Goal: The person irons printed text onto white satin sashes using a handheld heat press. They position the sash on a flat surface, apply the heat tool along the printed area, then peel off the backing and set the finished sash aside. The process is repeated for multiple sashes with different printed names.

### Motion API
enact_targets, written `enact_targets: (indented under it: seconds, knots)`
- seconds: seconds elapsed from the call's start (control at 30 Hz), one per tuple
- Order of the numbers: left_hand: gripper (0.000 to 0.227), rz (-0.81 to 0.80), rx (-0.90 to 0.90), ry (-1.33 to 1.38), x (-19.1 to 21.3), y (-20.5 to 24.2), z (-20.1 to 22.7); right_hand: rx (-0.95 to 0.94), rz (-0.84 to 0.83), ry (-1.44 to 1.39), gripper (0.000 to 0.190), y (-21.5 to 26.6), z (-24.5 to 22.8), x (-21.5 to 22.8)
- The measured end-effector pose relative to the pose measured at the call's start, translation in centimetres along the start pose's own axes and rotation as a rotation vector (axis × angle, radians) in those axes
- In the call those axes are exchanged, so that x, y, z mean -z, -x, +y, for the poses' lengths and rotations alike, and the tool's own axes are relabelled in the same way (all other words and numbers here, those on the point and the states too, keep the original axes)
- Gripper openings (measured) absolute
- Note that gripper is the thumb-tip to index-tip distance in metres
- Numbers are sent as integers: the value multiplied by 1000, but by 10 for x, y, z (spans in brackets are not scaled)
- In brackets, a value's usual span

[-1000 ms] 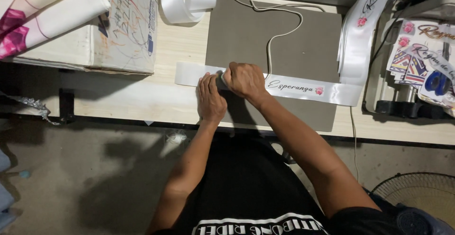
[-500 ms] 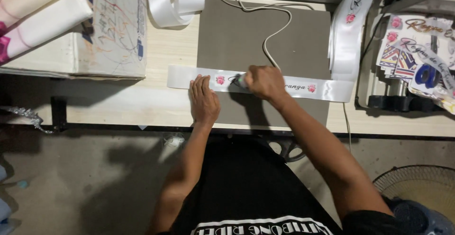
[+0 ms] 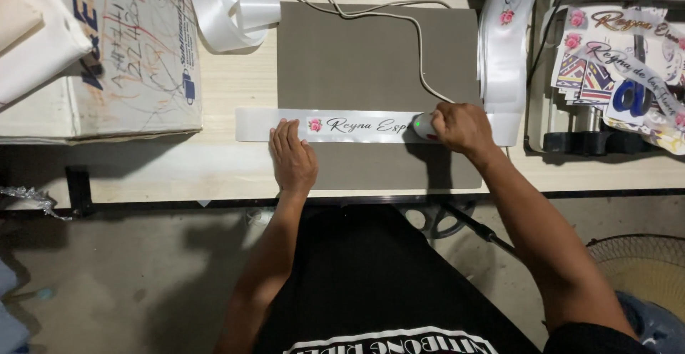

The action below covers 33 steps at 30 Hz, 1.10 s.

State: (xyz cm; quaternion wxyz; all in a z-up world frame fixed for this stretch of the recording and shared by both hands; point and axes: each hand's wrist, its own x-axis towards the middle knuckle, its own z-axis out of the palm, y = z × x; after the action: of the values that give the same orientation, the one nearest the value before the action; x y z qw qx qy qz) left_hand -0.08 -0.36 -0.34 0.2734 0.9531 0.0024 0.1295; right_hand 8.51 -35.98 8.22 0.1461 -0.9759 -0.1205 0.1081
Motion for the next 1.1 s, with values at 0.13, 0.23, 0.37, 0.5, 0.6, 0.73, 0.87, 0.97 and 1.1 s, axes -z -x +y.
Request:
enact_targets:
  seconds: [0.13, 0.23, 0.37, 0.5, 0.6, 0.73, 0.87, 0.97, 1.1]
  knots:
    - [46, -22, 10, -3, -1, -1, 0, -54, 10, -18, 32, 7, 18, 9]
    - [45, -18, 10, -17, -4, 0, -1, -20, -2, 3, 32, 11, 24, 15]
    - [46, 6, -19, -33, -6, 1, -1, 2, 6, 16, 34, 13, 28, 17]
    - [46, 0, -25, -31, -8, 0, -1, 35, -13, -2, 34, 13, 32, 21]
    - [46, 5, -16, -49, -6, 0, 0, 32, -27, 0, 34, 12, 33, 20]
    - [47, 0, -21, -42, -7, -2, 1, -25, -88, -4, 34, 10, 37, 18]
    - [46, 16, -13, -52, -5, -3, 4, 9, -44, 3, 36, 14, 42, 14]
    - [45, -15, -6, -24, -3, -5, 5, -10, -119, 1, 37, 10, 36, 23]
    - [44, -1, 9, -14, 2, -6, 5, -14, -210, -25, 37, -10, 24, 42]
